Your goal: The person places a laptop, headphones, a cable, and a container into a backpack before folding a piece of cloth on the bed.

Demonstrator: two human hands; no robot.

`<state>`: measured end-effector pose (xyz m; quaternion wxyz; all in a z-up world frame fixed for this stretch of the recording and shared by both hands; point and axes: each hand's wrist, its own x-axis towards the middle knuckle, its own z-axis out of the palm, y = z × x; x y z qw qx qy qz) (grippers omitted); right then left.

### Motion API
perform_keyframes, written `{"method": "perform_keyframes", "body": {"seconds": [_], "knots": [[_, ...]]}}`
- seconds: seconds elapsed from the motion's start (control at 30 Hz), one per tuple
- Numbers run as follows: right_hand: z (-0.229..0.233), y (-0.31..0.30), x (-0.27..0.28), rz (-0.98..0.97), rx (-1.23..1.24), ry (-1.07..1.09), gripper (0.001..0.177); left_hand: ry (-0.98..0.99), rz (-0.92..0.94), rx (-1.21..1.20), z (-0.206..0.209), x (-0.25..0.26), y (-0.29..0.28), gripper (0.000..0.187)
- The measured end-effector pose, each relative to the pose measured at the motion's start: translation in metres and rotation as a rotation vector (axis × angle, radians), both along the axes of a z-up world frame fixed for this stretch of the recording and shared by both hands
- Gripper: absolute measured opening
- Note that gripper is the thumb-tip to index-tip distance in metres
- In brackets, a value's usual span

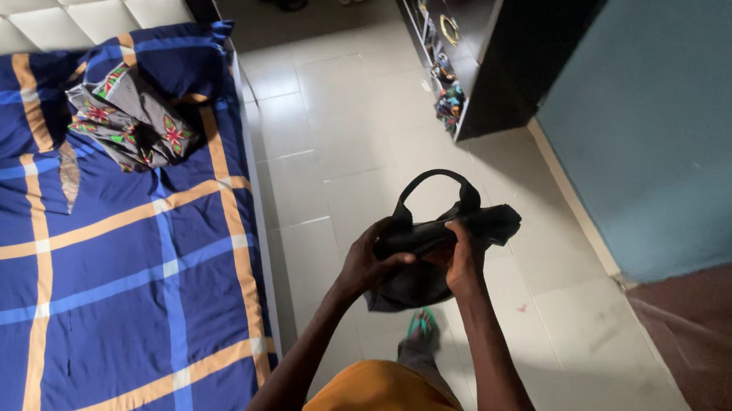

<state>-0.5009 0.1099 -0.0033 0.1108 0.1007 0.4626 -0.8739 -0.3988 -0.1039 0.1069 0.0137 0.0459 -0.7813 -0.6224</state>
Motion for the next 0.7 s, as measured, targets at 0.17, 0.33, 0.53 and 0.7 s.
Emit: {"method": "perform_keyframes", "body": {"seconds": [0.17,0.33,0.53,0.7], "knots": [[-0.042,-0.038,-0.105,0.130,0.274,0.164,0.033,0.082,-0.031,-0.225,0.002,-0.071,-0.035,0.121],[-0.021,-0.098,-0.182,0.276,0.088,-0.076,0.035,-0.064,0.157,-0.333,-0.017,-0.146,-0.064,0.106],[0.015,-0.141,-0.260,0.310,0.130,-0.220,0.033,-0.036,0.417,-0.282,-0.038,-0.211,-0.075,0.079],[0.064,-0.175,-0.335,0.398,0.256,-0.217,0.033,-0.034,0.523,-0.231,-0.021,-0.283,-0.092,0.070]]}}
